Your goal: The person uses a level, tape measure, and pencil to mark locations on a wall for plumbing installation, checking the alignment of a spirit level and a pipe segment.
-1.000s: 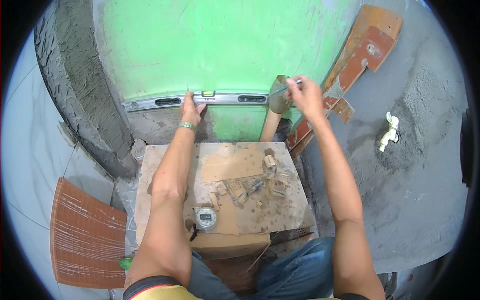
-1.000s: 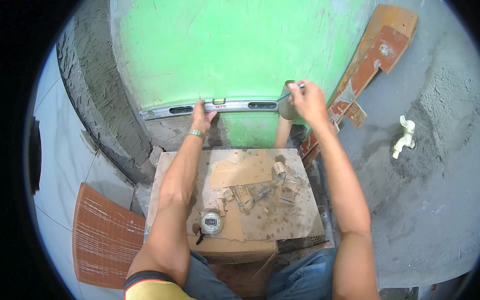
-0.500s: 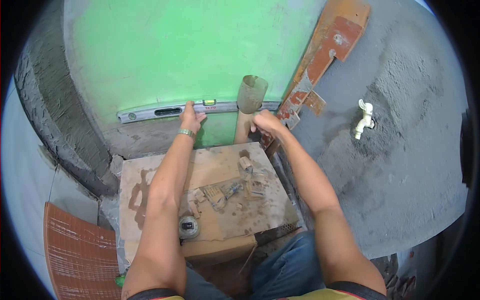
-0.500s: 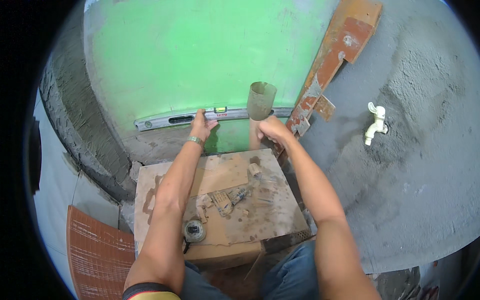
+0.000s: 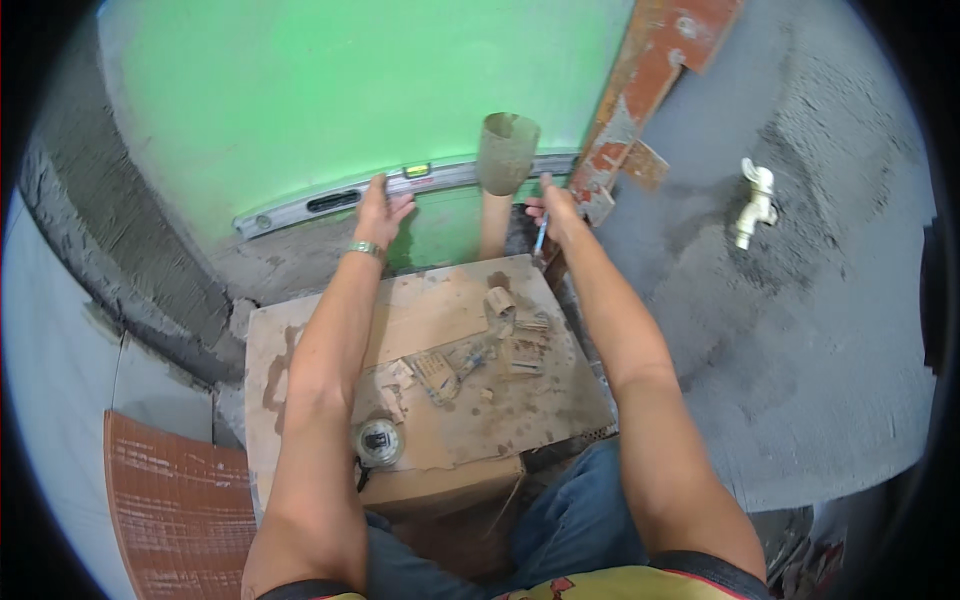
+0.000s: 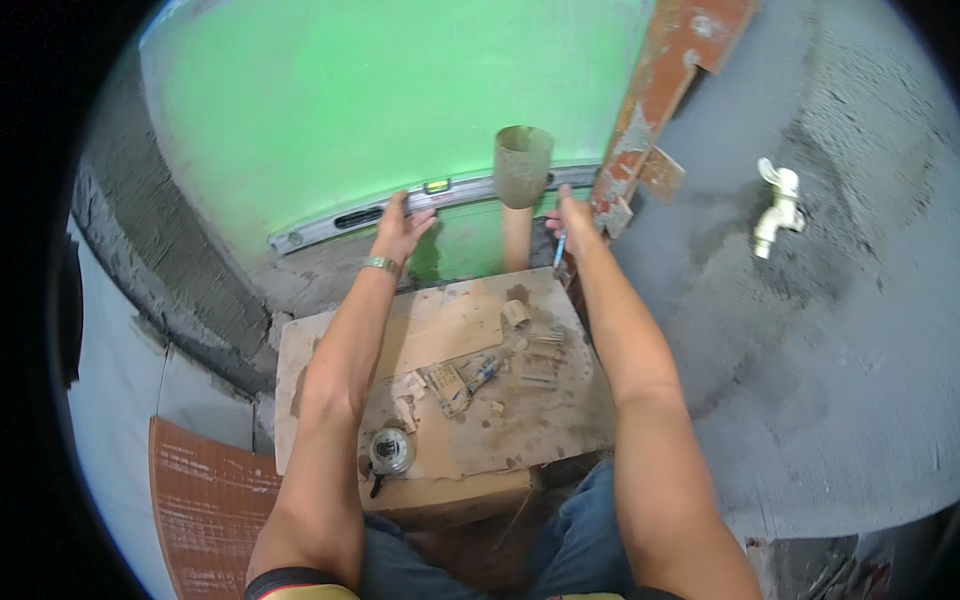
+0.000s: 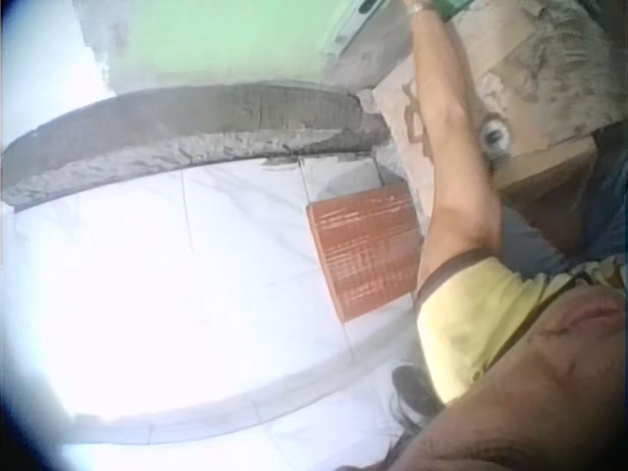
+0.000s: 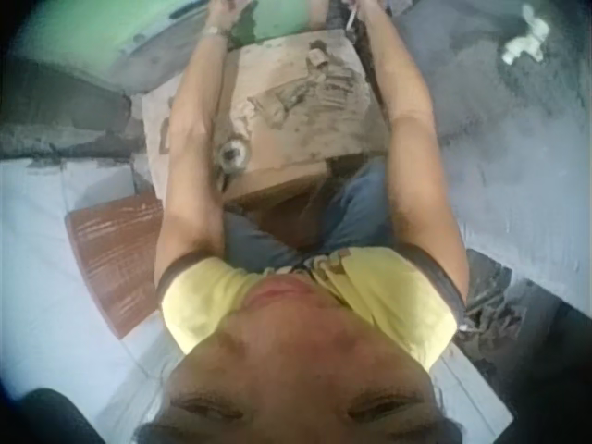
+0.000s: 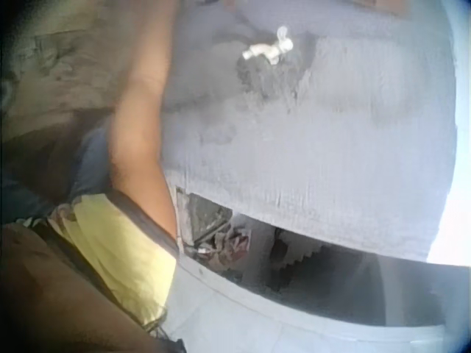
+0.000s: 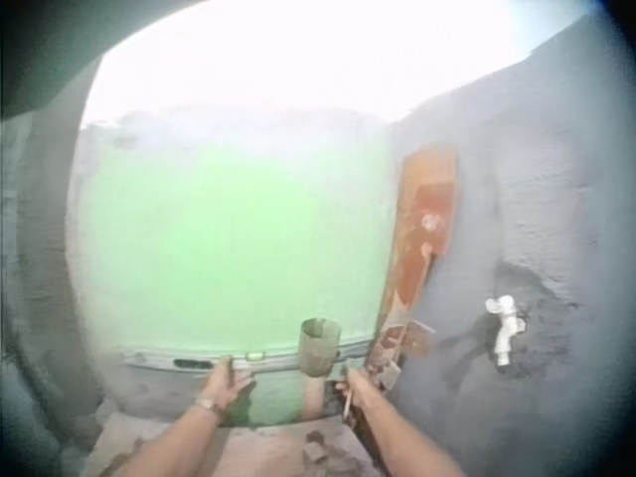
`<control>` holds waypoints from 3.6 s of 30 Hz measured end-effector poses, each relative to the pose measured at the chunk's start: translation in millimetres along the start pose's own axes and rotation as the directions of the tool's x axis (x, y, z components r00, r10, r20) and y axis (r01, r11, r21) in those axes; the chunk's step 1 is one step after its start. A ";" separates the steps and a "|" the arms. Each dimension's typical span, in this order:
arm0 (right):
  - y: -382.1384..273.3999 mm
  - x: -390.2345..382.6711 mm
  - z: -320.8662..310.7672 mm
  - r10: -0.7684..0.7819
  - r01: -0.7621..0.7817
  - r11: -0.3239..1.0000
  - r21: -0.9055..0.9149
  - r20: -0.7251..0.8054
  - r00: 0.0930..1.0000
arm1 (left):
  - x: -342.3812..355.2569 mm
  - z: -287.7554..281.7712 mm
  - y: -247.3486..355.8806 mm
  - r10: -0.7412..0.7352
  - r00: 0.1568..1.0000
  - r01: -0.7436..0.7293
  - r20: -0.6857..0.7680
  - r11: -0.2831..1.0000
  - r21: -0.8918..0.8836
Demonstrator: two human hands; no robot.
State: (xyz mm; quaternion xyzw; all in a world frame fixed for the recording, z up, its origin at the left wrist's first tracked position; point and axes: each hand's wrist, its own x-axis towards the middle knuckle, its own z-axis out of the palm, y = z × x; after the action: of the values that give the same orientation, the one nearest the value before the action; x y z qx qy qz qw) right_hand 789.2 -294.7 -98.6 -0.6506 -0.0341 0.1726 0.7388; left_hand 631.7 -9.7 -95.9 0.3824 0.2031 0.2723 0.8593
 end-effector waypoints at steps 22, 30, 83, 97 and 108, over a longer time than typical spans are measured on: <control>-4.9 53.1 29.0 -0.072 0.084 0.994 0.068 -0.158 0.985 | -14.8 -69.0 64.9 0.162 0.859 -0.231 -0.485 0.969 -0.085; -15.3 64.3 22.3 -0.148 0.154 0.987 0.052 -0.102 0.984 | -17.8 -81.4 69.8 0.168 0.850 -0.230 -0.500 0.971 -0.065; -27.1 36.2 37.0 -0.152 0.154 0.987 0.041 -0.048 0.987 | -8.6 -79.6 58.6 0.328 0.810 -0.364 -0.486 0.931 0.021; -14.8 49.6 37.6 -0.092 0.090 0.992 0.089 0.023 0.995 | -10.5 -83.2 61.8 0.325 0.806 -0.368 -0.495 0.930 0.012; -17.3 39.9 38.9 -0.135 0.134 0.987 0.095 0.012 0.991 | -4.9 -88.0 59.9 0.327 0.813 -0.359 -0.481 0.933 0.026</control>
State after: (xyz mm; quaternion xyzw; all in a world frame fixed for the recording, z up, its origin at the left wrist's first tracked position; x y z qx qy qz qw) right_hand 819.5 -247.4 -82.9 -0.6098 -0.0767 0.1300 0.7781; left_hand 560.1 68.8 -104.3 0.3049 0.3272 0.5151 0.7312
